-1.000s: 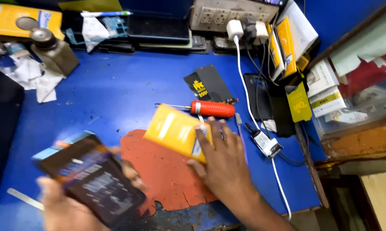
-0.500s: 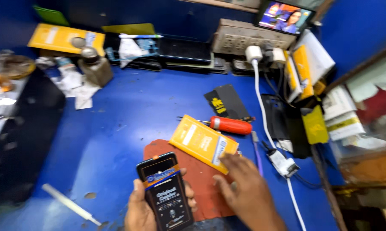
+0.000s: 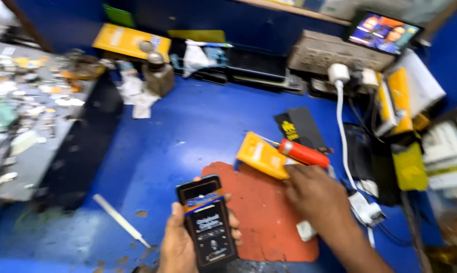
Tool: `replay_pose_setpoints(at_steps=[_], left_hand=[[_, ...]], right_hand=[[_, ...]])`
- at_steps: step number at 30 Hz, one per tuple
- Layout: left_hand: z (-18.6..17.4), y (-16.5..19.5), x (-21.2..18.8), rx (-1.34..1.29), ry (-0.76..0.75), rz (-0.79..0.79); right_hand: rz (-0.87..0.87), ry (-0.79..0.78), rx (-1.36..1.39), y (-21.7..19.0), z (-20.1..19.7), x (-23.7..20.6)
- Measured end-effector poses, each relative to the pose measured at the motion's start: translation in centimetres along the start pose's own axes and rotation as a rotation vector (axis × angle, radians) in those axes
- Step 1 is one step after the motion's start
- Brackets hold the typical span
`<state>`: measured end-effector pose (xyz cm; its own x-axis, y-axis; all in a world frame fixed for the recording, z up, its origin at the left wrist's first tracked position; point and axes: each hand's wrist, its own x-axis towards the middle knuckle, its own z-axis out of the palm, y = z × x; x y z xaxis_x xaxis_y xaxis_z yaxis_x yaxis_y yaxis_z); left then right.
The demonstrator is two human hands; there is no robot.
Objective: The person cleans old adhesive residue off a phone frame with a tool and wipes it, then tests a replacement screen by powering the phone on and tapping the display. They apply adhesive tape to the frame, press the new screen into place, and tap the screen at the end.
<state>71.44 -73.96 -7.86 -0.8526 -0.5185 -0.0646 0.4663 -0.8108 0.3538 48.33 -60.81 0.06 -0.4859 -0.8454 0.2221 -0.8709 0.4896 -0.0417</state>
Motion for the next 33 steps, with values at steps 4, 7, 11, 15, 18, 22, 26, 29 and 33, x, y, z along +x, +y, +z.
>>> replay_pose_setpoints(at_steps=[4,7,11,15,18,22,26,29,33], left_hand=[[-0.1,0.7,-0.4,-0.005,-0.063,-0.136],[1.2,0.6,-0.1,-0.031,-0.048,-0.18],[2.1,1.1,1.2,-0.087,0.039,-0.149],[1.1,1.6,1.7,-0.048,0.073,-0.23],[0.5,1.8,1.3,0.073,0.092,-0.164],[1.3,1.8,0.9,0.114,0.054,-0.14],[1.5,1.2,2.2,0.046,0.025,-0.145],[0.5,0.5,2.3,0.059,-0.014,-0.182],[-0.5,-0.7,1.8,0.052,0.007,-0.334]], right_hand=[[0.022,0.099,-0.027,1.5,0.9,1.9],[0.059,0.071,-0.085,1.9,0.0,3.3],[-0.011,0.259,0.04,0.4,-0.9,3.5],[0.005,0.282,0.152,0.6,-0.5,1.2],[-0.029,0.207,0.143,2.0,0.1,-0.4],[-0.001,0.14,0.264,1.8,0.1,-2.7],[-0.063,-0.007,0.345,0.0,-0.1,-3.2],[-0.027,0.022,0.461,-0.4,0.2,-2.4],[0.107,0.057,0.55,-0.7,0.1,-3.2]])
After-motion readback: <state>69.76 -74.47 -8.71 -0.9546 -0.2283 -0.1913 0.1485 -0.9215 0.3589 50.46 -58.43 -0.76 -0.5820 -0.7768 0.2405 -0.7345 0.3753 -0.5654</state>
